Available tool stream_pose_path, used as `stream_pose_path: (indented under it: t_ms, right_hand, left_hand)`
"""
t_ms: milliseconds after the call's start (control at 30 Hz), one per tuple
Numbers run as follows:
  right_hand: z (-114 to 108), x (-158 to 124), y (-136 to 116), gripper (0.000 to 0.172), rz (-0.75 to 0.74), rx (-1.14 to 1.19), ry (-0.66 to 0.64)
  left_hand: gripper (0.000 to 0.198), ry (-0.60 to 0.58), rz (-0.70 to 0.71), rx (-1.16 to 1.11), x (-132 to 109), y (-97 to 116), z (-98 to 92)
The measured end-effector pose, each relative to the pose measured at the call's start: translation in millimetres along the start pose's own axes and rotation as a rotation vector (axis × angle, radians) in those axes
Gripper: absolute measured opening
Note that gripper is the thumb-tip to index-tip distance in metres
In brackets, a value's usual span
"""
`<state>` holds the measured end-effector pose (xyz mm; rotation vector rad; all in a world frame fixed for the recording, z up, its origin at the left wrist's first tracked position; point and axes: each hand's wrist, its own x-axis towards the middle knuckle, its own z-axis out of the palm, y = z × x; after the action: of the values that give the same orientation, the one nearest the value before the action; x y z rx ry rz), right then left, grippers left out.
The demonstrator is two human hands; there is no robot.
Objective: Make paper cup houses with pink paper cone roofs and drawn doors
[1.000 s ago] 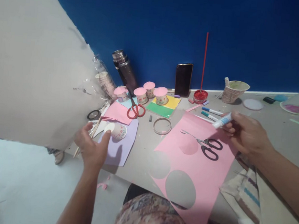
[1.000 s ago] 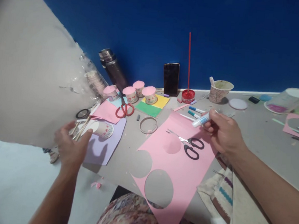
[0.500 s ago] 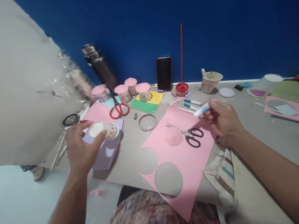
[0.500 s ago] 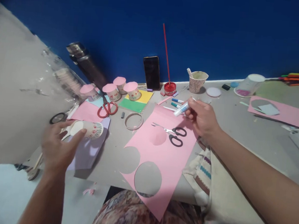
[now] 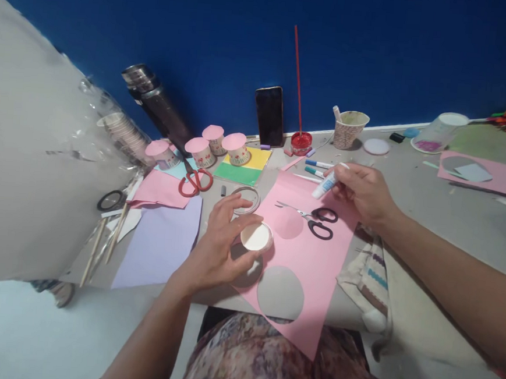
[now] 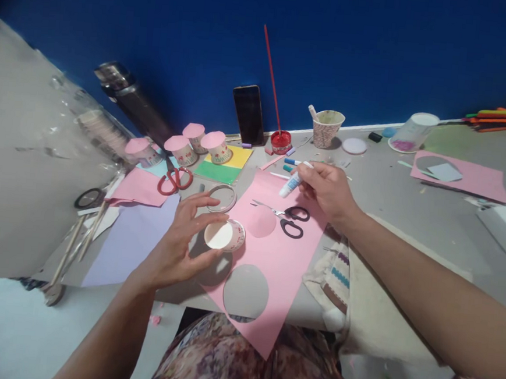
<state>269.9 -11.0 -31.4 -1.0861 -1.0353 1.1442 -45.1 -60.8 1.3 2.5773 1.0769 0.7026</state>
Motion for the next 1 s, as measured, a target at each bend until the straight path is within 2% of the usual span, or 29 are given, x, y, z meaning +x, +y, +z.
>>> stream_pose_path:
  t_ms: [133, 233, 300, 333, 467, 567, 667, 800, 867, 1000]
  right_hand:
    - [0.9, 0.1, 0.3, 0.048, -0.005, -0.034, -0.006]
    - [0.6, 0.1, 0.0, 0.049, -0.002, -0.044, 0.011]
    - [0.4, -0.4, 0.1, 0.049, 0.001, -0.055, 0.021]
    - [0.4, -0.7, 0.4, 0.048, 0.002, -0.06, 0.021]
    - [1.6, -0.9, 1.7, 0.042, -0.002, -0.078, 0.022]
    - [3.9, -0.4, 0.3, 0.041, -0.007, -0.082, 0.03]
    - [8.1, -4.2, -4.4, 0.042, 0.01, -0.059, 0.014]
    - [17.4, -23.5, -13.1, 0.039, -0.027, -0.105, -0.059]
    - [22.6, -36.9, -16.9, 0.032, -0.148, -0.232, -0.119]
    - [31.4, -56.7, -20.9, 0.02, -0.481, -0.502, -0.288]
  left_hand:
    - [0.048, -0.072, -0.025, -0.069, 0.5, -7.1, -5.3]
    - [0.075, -0.098, -0.067, -0.127, -5.7, -13.3, -6.1]
    - [0.092, -0.057, -0.142, -0.179, -16.0, -16.0, -0.8]
    - [0.094, -0.023, -0.189, -0.211, -22.1, -16.2, 4.2]
    - [0.089, 0.106, -0.325, -0.346, -39.2, -6.8, 34.0]
    - [0.072, 0.211, -0.393, -0.392, -36.7, 3.7, 51.8]
    - [0.055, 0.27, -0.435, -0.374, -28.0, 8.8, 57.4]
    - [0.047, 0.296, -0.406, -0.293, -19.1, 8.3, 58.2]
    - [0.045, 0.327, -0.367, -0.235, -15.3, 7.9, 59.4]
    - [0.043, 0.357, -0.275, -0.135, -8.7, 9.0, 61.4]
